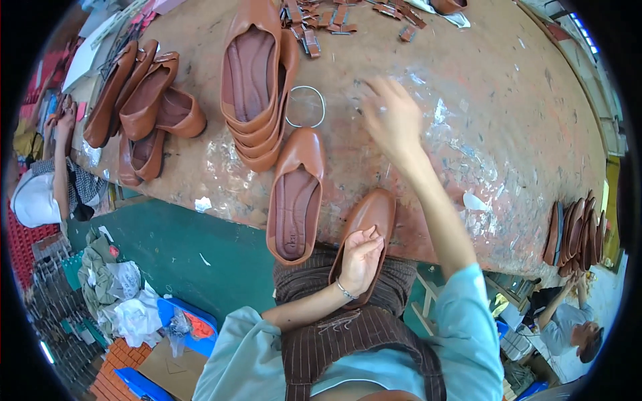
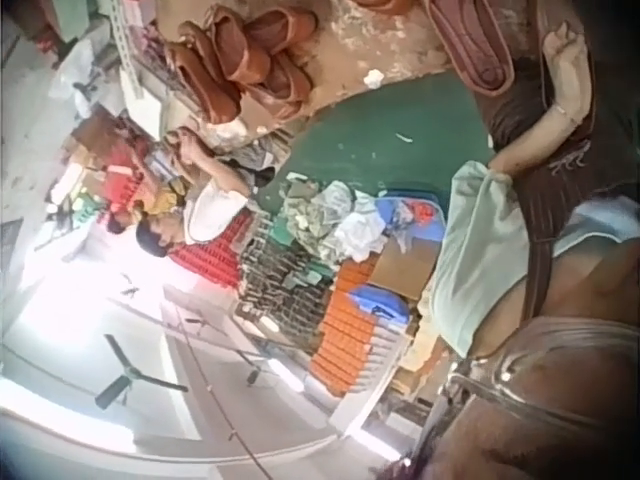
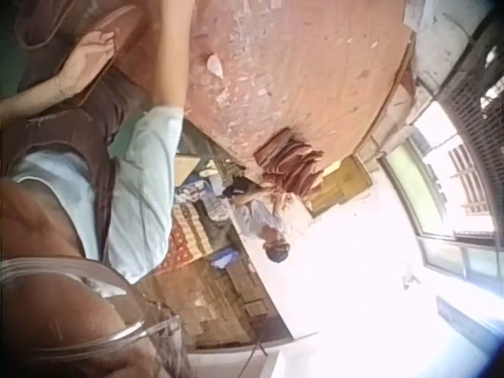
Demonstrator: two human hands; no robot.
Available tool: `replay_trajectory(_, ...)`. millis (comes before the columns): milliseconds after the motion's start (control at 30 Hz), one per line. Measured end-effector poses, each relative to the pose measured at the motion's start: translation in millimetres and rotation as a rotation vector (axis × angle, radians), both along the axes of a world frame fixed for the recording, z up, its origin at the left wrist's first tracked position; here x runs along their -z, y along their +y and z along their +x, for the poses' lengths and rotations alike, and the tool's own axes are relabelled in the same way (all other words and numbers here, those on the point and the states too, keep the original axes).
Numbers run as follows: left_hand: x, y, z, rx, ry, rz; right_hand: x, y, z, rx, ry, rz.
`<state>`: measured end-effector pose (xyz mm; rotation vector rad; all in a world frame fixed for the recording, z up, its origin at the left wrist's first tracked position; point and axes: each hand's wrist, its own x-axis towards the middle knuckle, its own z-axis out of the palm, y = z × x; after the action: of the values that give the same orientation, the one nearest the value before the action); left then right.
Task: Applying glue and attaching decorative buckles to the front of brown flat shoes.
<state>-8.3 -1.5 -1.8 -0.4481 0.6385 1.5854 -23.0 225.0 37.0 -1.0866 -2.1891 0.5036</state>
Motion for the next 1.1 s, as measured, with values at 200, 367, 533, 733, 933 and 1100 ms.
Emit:
replay_trajectory(200,6.0,3.0,3.8,0.044,0.011,0.045,75.4,96.7,-95.0,0.077,-0.263,0.269)
replay_trajectory(367,4.4,1.2,-3.1,0.038,-0.06,-0.014,34.1,56.0,-14.1,0.084,0.232,-0.402)
replay_trajectory(533,-0.1,6.8,-9.4,-0.02,-0.109,0.072,-23.5,-74.5,108.5,0.142,0.519,-1.009)
replay_trajectory(733,-8.7,17.5,-7.3,0.043,0.007,0.119,3.1,-139.3,123.6,0.224,0.667,-1.198)
replay_trajectory(933,-5.2,12.4,-3.6,0.058,0.04,0.043,11.8,-134.4,117.4,0.212,0.632,-1.194)
replay_trajectory(1100,-7.5,14.8,-4.9,0.066,0.062,0.064,15.5,-131.1,115.6,0.195,0.511,-1.132)
